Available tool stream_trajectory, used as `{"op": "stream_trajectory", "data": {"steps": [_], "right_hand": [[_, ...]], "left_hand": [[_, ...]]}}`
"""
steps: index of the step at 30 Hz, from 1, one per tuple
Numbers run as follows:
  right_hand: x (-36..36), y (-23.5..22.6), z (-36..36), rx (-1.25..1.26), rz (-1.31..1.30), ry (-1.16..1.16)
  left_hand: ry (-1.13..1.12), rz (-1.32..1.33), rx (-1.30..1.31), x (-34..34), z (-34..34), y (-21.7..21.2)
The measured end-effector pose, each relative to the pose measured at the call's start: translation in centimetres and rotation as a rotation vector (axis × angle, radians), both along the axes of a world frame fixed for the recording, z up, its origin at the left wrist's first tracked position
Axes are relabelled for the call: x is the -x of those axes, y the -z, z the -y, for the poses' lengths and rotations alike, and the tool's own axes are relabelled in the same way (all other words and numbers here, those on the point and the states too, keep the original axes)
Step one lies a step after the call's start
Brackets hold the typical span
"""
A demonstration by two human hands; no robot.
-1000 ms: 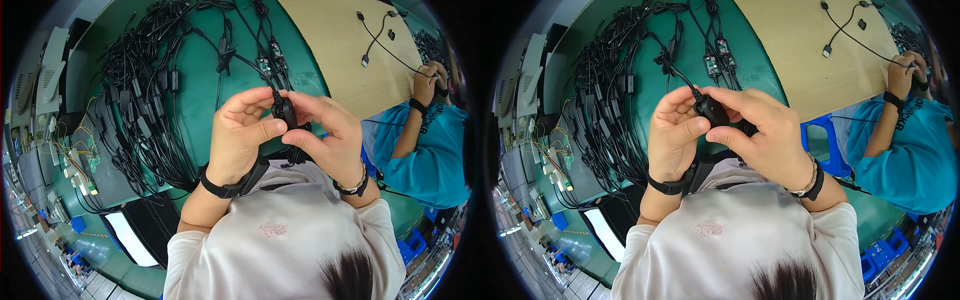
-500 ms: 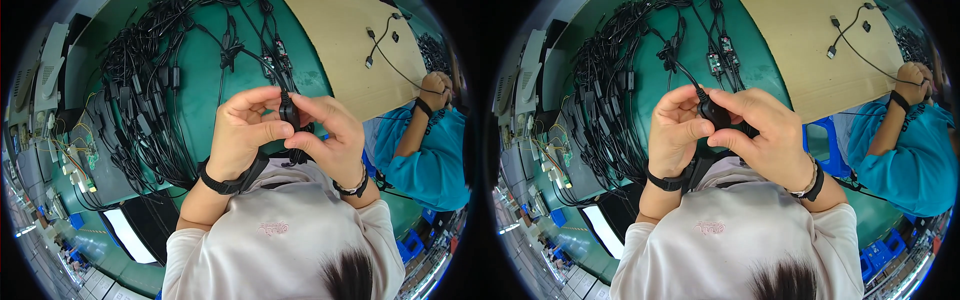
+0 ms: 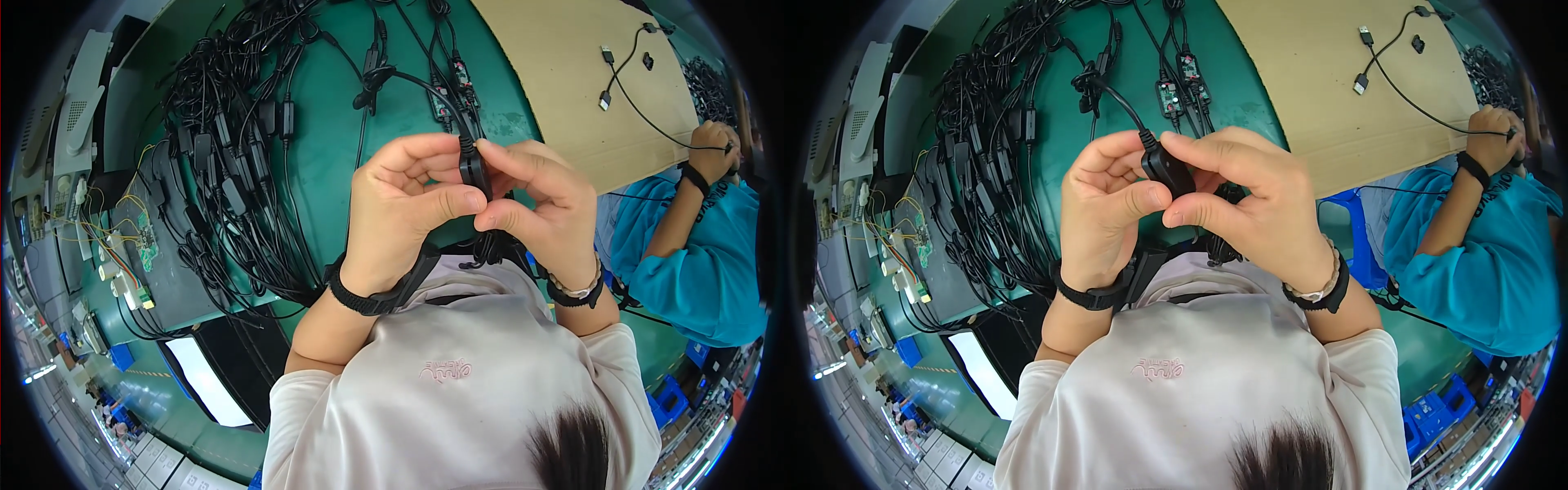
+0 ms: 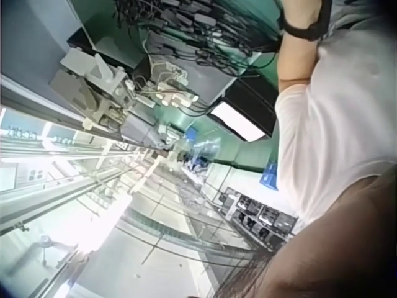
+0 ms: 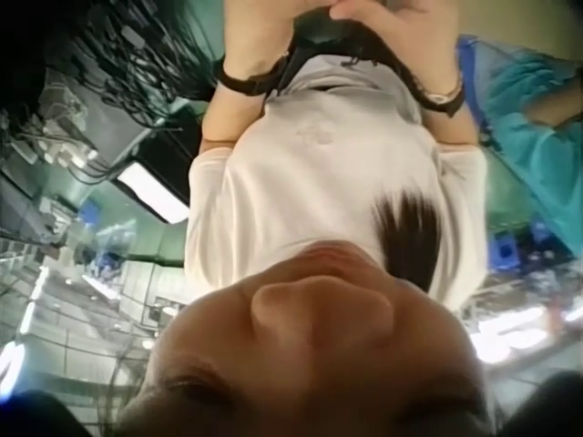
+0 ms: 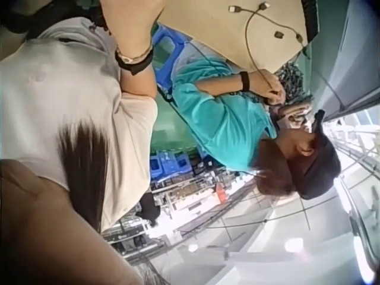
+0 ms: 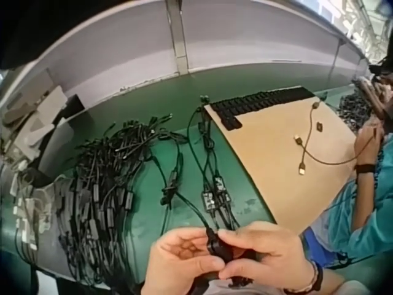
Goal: The person picks up a cable and its plastic housing pieces, fits the circuit board into one piece, and snaps the second piece over it. They press the assembly together by hand before placing the completed cable onto a pile and repeating the process.
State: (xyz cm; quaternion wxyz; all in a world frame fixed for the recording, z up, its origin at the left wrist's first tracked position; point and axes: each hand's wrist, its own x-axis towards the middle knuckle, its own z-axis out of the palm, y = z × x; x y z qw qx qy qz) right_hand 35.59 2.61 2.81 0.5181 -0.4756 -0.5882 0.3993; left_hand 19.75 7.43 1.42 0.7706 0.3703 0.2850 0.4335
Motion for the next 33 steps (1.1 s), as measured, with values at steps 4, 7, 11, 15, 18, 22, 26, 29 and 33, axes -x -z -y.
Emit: {"op": "stream_trajectory", "data": {"steps": [4,7,11,15,18,22,26,29,33], "right_hand": [[0.2,-0.1,0.0,-0.086,0.189,0.040],[0.6,0.1,-0.1,-0.173,0.243,0.096],[0.8,0.4,0.0,-0.251,0.222,0.128],[1.4,0.4,0.0,-0.311,0.252,0.212],[1.8,0.4,0.0,-0.321,0.295,0.279],[2.1,-0.3,0.2,-0.105,0.248,0.260],[1.0,-0.3,0.0,0.034,0.190,0.095],[0.0,0.0,0.0,0.103,-0.027,0.006],[-0.2,-0.1,-0.6,0.276,-0.227,-0.063]], "left_hand": [[0.008,0.121,-0.011,0.1,0.1,-0.2],[0.027,0.125,-0.044,0.3,0.1,0.2],[0.048,0.021,-0.079,0.3,0.2,-0.3],[0.020,0.079,-0.103,-0.6,0.8,-0.7],[-0.003,0.090,-0.114,-0.6,1.3,-0.9],[-0.004,-0.025,-0.084,-0.1,1.5,-1.1],[-0.001,-0.098,-0.037,-0.1,1.9,-1.0],[-0.050,-0.151,-0.111,-0.2,2.0,-0.5],[-0.112,-0.355,-0.532,-0.2,0.8,0.4]]}}
